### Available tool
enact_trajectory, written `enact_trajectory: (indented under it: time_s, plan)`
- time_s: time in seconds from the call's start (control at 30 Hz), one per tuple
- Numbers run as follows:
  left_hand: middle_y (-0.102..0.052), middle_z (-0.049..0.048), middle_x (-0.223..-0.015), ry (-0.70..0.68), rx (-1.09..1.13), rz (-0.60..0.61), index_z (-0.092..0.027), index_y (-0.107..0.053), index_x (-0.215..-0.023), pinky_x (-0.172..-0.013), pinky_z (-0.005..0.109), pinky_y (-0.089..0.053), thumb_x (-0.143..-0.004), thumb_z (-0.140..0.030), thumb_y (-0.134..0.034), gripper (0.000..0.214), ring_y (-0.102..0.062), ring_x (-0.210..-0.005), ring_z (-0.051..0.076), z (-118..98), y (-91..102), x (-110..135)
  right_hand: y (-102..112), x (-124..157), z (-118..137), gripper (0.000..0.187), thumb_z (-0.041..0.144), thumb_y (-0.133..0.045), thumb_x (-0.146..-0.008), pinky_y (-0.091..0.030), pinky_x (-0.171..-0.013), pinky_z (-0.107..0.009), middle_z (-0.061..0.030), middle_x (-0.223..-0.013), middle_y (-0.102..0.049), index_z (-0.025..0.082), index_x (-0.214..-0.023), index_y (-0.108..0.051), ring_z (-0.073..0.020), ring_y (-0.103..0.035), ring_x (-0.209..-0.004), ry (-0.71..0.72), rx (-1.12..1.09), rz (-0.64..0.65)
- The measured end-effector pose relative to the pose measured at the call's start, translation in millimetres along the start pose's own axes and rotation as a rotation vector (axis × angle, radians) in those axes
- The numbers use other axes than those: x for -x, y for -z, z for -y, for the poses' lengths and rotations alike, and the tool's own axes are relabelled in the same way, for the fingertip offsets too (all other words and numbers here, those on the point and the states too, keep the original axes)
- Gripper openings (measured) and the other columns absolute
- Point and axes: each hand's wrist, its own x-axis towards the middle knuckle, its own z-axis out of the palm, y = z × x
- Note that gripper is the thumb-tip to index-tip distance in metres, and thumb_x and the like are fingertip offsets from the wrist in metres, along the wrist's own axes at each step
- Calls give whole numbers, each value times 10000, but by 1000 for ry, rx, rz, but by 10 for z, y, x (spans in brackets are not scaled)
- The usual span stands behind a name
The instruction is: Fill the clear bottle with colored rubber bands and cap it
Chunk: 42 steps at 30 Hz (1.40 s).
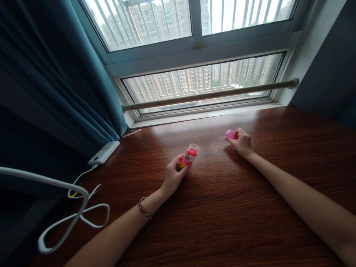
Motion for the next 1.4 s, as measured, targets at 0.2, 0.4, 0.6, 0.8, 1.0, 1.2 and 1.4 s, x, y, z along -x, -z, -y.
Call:
enact_trajectory:
  time_s: [0.2,0.4,0.6,0.8,1.0,1.2,1.4]
  plan:
    - [-612,51,-1009,-17,-29,-13,-173,-557,-1081,-815,290,-423,-741,-368,-612,396,-564,-901,197,-13,-5,6,101,48,516,611,459,-754,-595,-493,-638,-308,-25,-827,-597,190,-1052,-451,-194,-611,-714,-188,-673,155]
    - [-614,53,-1003,-31,-52,-27,-171,-561,-1074,-801,288,-432,-734,-369,-620,398,-570,-892,198,-21,-6,1,202,173,969,524,330,-769,-623,-476,-836,-363,-31,-823,-634,186,-1073,-542,-201,-617,-843,-368,-1166,553]
    - [-604,52,-1035,-72,-114,4,-186,-570,-1067,-835,301,-422,-729,-361,-629,385,-557,-941,204,-31,-5,-7,183,264,1100,366,356,-682,-735,-398,-948,-378,-81,-1104,-567,170,-1030,-570,-213,-565,-992,-390,-1387,716]
    - [-600,51,-1010,-109,-153,39,-206,-582,-1066,-820,309,-435,-709,-353,-651,392,-559,-920,207,-42,-19,-4,68,336,1049,363,438,-651,-754,-410,-897,-346,-91,-994,-617,157,-970,-575,-192,-562,-950,-321,-1270,795]
    - [-591,42,-990,-135,-153,56,-213,-587,-1054,-800,295,-436,-710,-337,-655,372,-556,-896,194,-53,-24,8,105,321,1057,377,468,-604,-774,-443,-788,-299,-68,-902,-611,134,-949,-612,-180,-567,-841,-195,-1142,858]
    - [-588,47,-985,-147,-170,77,-211,-594,-1051,-774,290,-441,-704,-341,-659,376,-558,-881,195,-82,-21,20,152,289,1063,422,412,-640,-740,-445,-717,-279,-57,-895,-621,137,-1056,-589,-165,-563,-781,-190,-1038,860]
    - [-580,51,-972,-172,-234,108,-212,-593,-1063,-779,287,-437,-728,-336,-640,360,-553,-877,192,-96,-2,23,181,224,975,409,334,-694,-693,-457,-738,-281,-68,-974,-617,136,-1036,-591,-180,-576,-841,-76,-969,926]
